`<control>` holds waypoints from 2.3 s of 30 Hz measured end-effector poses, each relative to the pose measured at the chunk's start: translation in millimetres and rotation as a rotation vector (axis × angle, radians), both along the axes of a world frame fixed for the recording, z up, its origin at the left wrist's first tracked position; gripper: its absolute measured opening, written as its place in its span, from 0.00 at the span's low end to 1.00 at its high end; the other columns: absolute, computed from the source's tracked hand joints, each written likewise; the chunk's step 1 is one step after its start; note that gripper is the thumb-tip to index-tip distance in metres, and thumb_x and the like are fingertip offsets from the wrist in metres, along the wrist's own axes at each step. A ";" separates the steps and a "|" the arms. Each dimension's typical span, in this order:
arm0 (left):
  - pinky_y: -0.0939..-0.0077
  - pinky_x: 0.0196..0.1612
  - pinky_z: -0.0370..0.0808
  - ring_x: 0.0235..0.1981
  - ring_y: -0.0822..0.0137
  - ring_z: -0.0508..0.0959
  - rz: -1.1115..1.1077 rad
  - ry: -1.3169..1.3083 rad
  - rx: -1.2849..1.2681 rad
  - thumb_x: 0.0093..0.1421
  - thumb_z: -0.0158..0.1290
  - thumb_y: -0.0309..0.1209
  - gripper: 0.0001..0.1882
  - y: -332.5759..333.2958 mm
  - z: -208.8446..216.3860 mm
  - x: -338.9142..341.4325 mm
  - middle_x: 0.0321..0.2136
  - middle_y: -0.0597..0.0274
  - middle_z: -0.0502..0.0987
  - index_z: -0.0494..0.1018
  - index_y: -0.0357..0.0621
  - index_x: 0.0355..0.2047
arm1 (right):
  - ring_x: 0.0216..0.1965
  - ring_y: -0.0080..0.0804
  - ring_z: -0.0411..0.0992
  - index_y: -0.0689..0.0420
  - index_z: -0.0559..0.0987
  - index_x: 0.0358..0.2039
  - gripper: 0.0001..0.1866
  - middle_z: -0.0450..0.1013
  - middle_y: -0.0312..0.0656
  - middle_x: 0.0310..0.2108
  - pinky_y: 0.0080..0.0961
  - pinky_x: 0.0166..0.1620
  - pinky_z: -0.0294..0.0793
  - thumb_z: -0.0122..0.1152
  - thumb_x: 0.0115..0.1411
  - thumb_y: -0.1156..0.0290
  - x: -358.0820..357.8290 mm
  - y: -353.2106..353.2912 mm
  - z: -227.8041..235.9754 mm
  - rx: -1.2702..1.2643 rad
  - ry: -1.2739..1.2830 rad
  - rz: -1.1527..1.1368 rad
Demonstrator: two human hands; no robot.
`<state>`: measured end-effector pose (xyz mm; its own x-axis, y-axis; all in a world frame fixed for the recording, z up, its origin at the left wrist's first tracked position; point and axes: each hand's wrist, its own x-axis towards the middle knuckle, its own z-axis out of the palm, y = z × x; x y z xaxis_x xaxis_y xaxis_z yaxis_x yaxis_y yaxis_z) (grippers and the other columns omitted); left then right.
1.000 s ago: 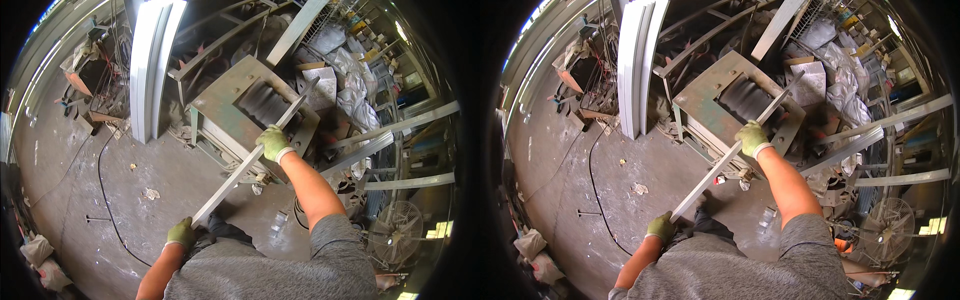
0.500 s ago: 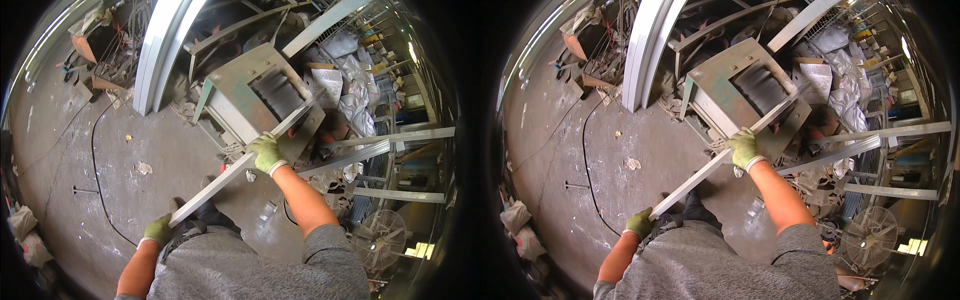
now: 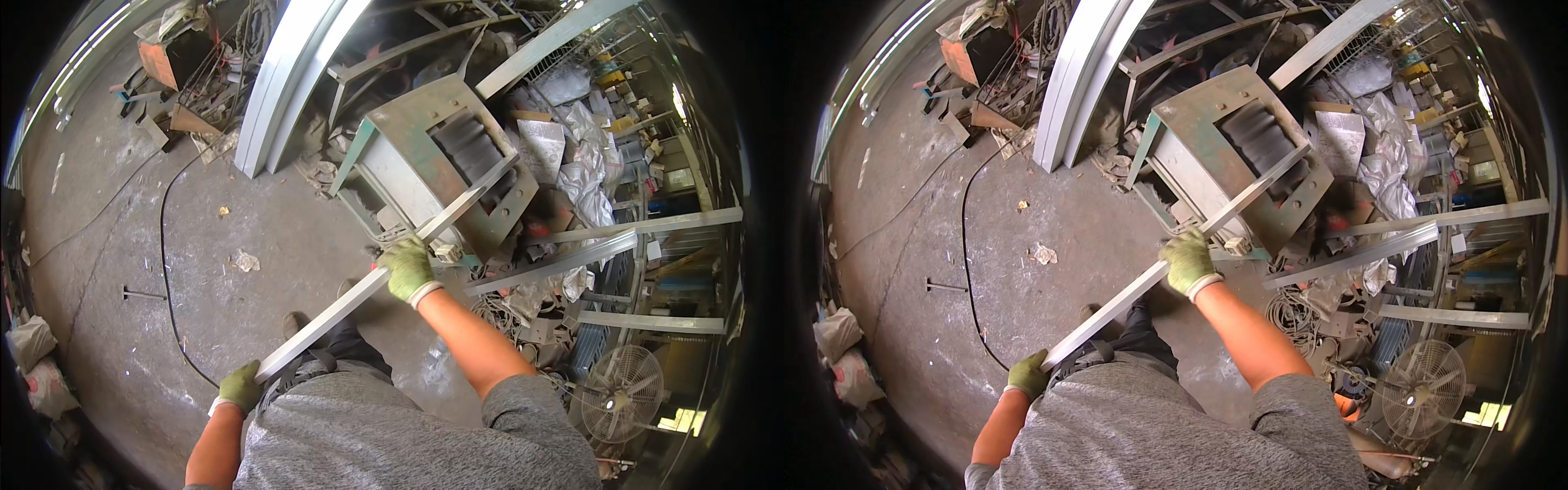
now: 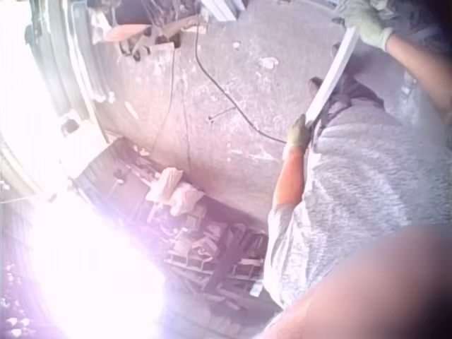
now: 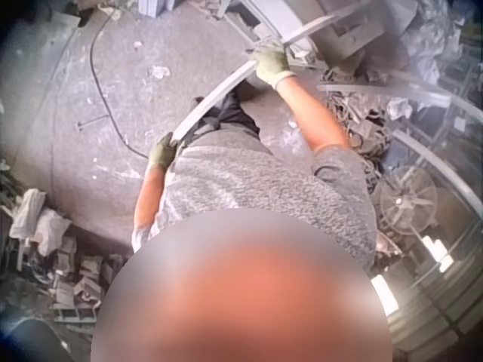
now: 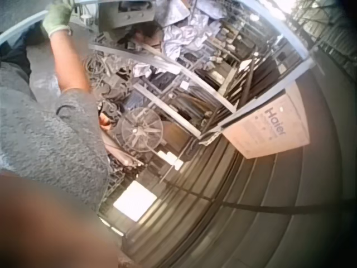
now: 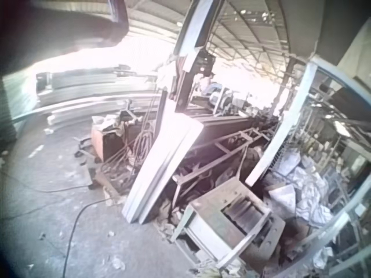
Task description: The person repeatedly picks up long metal sheets and feeds them into a roller machine, then stacks the processed sheets nearby. The cycle of picking, feeding, and stacking continues throughout the clip.
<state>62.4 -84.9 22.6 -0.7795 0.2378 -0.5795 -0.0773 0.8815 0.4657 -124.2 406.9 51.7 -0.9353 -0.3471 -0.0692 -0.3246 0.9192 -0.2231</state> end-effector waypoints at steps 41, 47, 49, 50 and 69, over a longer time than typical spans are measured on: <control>0.44 0.50 0.80 0.47 0.33 0.85 0.096 -0.184 0.110 0.75 0.54 0.66 0.34 252.7 43.6 -211.6 0.40 0.39 0.87 0.84 0.44 0.42 | 0.55 0.56 0.79 0.56 0.85 0.31 0.15 0.85 0.48 0.39 0.59 0.72 0.66 0.63 0.73 0.60 -184.3 179.7 -25.8 -0.046 0.439 -0.242; 0.44 0.52 0.80 0.49 0.33 0.85 0.135 -0.068 0.262 0.79 0.50 0.59 0.29 195.4 22.4 -176.0 0.46 0.41 0.86 0.84 0.45 0.44 | 0.55 0.52 0.79 0.54 0.85 0.31 0.15 0.84 0.45 0.37 0.58 0.74 0.64 0.63 0.72 0.60 -153.2 129.5 -34.3 -0.015 0.448 -0.214; 0.44 0.53 0.80 0.50 0.35 0.85 0.174 -0.048 0.296 0.80 0.50 0.57 0.28 175.1 17.8 -161.7 0.47 0.43 0.87 0.85 0.46 0.44 | 0.55 0.51 0.79 0.53 0.85 0.30 0.14 0.84 0.44 0.36 0.60 0.74 0.63 0.63 0.71 0.60 -141.9 107.2 -38.2 -0.023 0.451 -0.207; 0.43 0.52 0.80 0.50 0.34 0.85 0.172 -0.065 0.291 0.80 0.50 0.57 0.28 165.2 14.8 -155.0 0.46 0.43 0.87 0.85 0.46 0.44 | 0.56 0.51 0.78 0.53 0.85 0.30 0.14 0.84 0.44 0.37 0.61 0.74 0.63 0.62 0.71 0.60 -135.8 97.2 -39.2 -0.034 0.444 -0.203; 0.37 0.43 0.78 0.42 0.27 0.83 0.238 0.002 0.204 0.81 0.47 0.58 0.31 -8.3 -42.1 -52.1 0.36 0.35 0.84 0.84 0.43 0.38 | 0.58 0.52 0.75 0.53 0.83 0.31 0.14 0.81 0.47 0.39 0.61 0.76 0.59 0.62 0.70 0.59 -39.4 -72.9 -55.3 -0.071 0.326 -0.242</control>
<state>10.3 -93.2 -19.5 -0.8285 0.1594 -0.5367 -0.2693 0.7270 0.6316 -163.6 334.1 -3.6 -0.9595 -0.1074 0.2603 -0.1650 0.9636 -0.2104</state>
